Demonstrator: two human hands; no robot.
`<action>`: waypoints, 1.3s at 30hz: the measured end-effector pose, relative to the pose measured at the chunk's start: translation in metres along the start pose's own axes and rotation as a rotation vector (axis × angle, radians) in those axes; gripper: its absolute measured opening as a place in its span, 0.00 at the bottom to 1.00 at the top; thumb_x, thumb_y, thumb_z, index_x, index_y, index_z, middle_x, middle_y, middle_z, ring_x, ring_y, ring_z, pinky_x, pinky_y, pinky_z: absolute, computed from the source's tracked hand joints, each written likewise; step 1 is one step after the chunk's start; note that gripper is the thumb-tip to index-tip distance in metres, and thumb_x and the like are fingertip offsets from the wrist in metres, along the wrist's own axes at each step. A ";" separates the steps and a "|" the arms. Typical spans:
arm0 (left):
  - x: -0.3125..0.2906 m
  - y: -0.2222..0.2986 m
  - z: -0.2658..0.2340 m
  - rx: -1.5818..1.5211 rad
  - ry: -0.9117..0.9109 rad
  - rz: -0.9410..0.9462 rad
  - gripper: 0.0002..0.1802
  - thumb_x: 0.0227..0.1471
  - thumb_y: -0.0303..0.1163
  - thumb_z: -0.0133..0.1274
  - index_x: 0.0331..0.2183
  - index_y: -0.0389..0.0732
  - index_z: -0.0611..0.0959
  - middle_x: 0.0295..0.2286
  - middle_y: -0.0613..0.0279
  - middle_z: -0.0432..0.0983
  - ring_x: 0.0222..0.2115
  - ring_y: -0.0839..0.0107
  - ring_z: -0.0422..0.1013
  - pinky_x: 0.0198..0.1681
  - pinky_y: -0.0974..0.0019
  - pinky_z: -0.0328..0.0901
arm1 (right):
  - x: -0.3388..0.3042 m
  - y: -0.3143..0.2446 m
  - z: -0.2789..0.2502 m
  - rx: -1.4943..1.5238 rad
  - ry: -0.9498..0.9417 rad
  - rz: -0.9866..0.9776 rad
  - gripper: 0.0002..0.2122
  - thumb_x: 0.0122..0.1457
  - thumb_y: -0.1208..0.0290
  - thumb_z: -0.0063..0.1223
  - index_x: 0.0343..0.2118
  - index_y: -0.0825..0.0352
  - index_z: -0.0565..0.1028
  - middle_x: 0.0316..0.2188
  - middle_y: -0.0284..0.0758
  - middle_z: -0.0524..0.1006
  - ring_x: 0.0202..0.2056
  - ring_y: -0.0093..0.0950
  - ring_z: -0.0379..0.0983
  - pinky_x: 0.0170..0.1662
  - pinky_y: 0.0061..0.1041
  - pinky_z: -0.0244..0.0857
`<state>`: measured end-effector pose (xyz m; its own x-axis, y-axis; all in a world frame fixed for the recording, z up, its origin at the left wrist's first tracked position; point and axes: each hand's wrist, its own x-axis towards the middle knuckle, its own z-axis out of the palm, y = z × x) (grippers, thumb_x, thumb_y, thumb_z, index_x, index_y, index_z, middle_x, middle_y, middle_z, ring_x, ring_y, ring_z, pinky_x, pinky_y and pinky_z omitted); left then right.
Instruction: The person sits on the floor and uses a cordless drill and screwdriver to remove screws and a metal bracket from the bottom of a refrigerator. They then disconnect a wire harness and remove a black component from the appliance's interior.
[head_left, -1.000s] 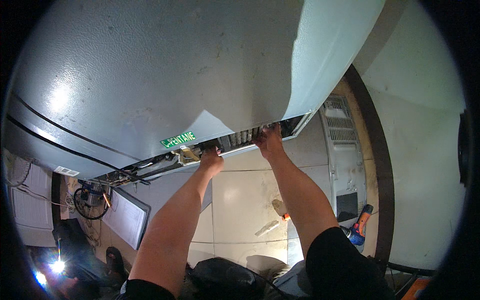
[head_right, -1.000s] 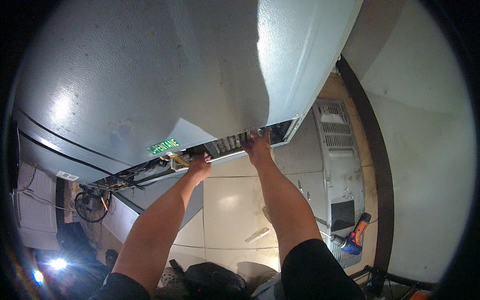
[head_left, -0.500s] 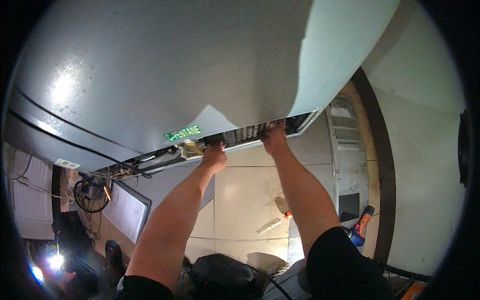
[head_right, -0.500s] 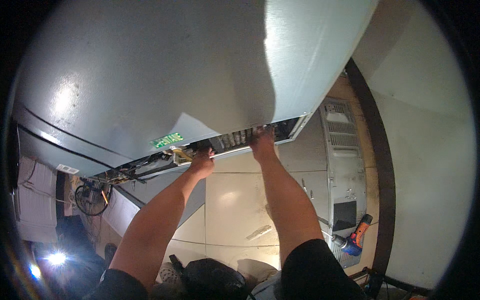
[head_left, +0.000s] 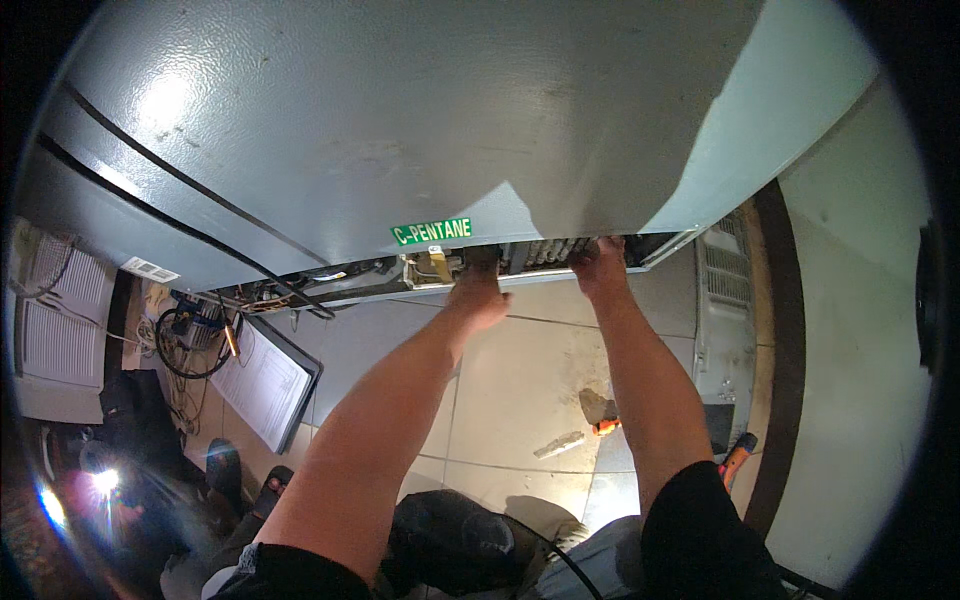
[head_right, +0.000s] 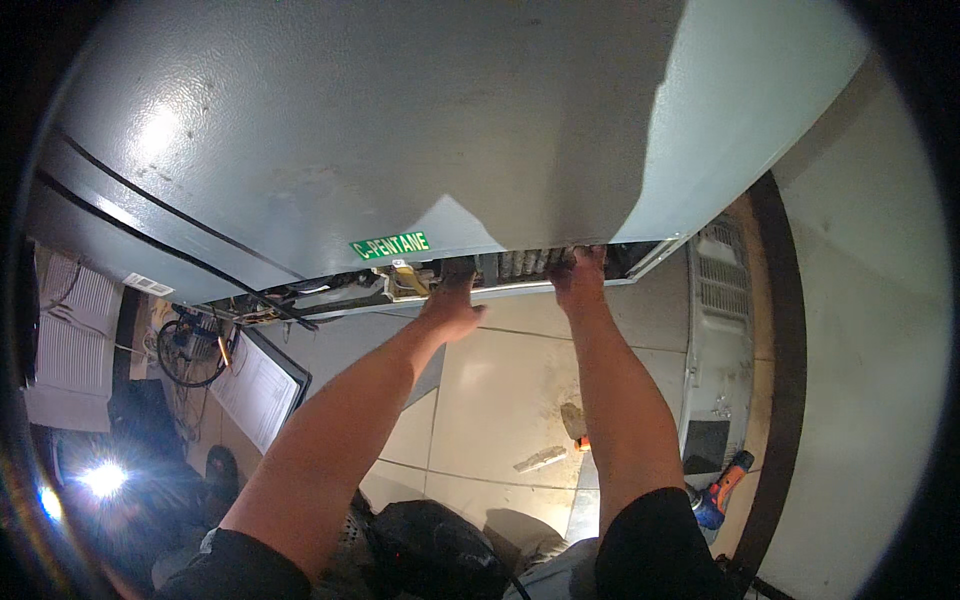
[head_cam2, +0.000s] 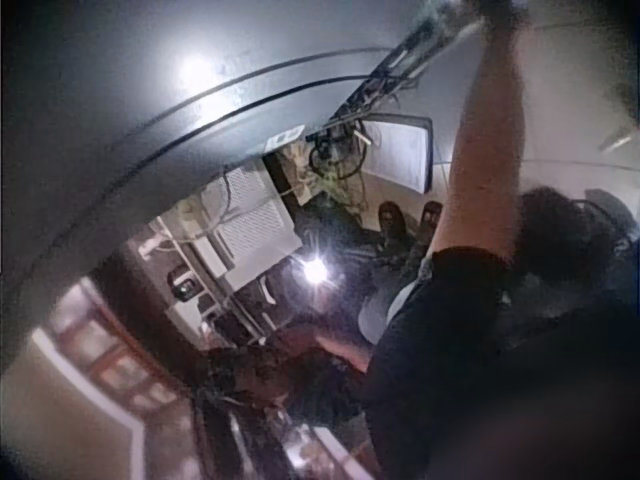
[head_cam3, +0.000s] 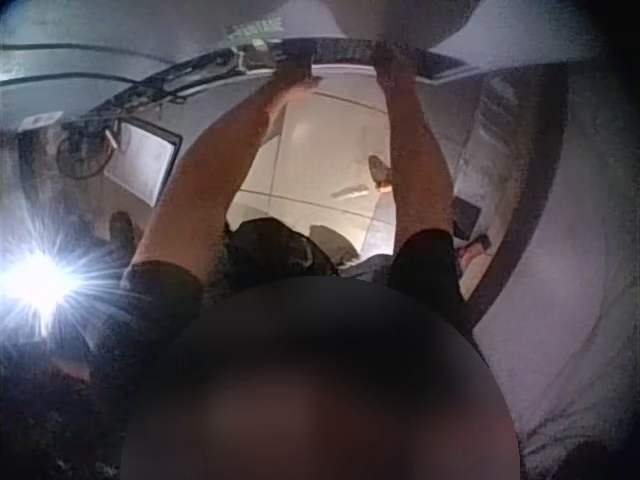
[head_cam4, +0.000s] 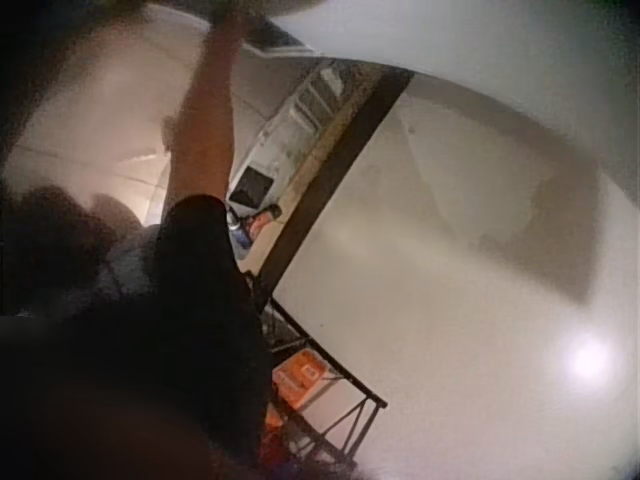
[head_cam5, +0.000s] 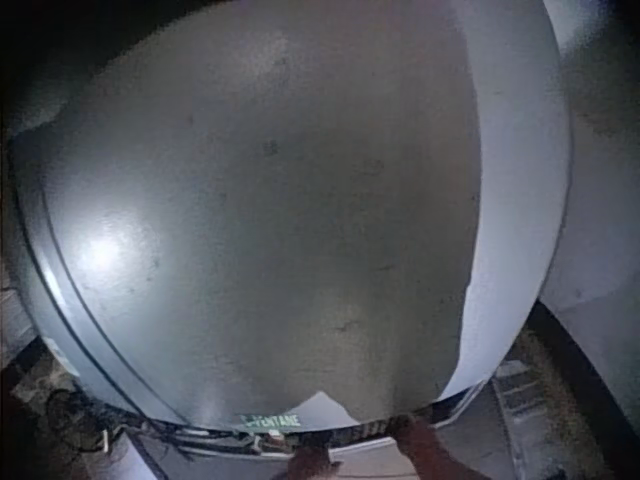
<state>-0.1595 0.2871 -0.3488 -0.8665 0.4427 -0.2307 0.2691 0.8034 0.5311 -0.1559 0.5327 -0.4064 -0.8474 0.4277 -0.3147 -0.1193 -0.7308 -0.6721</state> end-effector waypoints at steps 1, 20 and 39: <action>0.002 0.006 0.000 -0.040 0.068 0.038 0.38 0.51 0.35 0.58 0.60 0.32 0.64 0.58 0.35 0.64 0.59 0.40 0.63 0.64 0.51 0.60 | 0.003 -0.003 -0.002 -0.037 0.037 0.014 0.21 0.62 0.64 0.53 0.57 0.55 0.66 0.50 0.38 0.76 0.53 0.43 0.71 0.49 0.48 0.71; -0.004 0.059 0.025 -0.651 0.676 0.097 0.44 0.39 0.24 0.60 0.59 0.33 0.62 0.49 0.36 0.65 0.52 0.38 0.63 0.59 0.45 0.58 | -0.041 -0.031 0.056 -0.189 0.032 -0.115 0.15 0.65 0.61 0.43 0.49 0.63 0.74 0.44 0.30 0.79 0.44 0.27 0.75 0.51 0.30 0.68; -0.007 0.063 0.017 -0.797 0.626 0.114 0.35 0.37 0.22 0.57 0.51 0.30 0.70 0.46 0.35 0.68 0.49 0.39 0.64 0.58 0.47 0.58 | -0.007 -0.028 0.037 -0.184 0.072 -0.175 0.20 0.64 0.61 0.45 0.55 0.65 0.72 0.50 0.37 0.76 0.50 0.35 0.74 0.52 0.37 0.68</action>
<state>-0.1294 0.3411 -0.3281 -0.9790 0.0292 0.2016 0.2036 0.1689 0.9644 -0.1661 0.5306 -0.3608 -0.7823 0.5806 -0.2258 -0.1587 -0.5362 -0.8291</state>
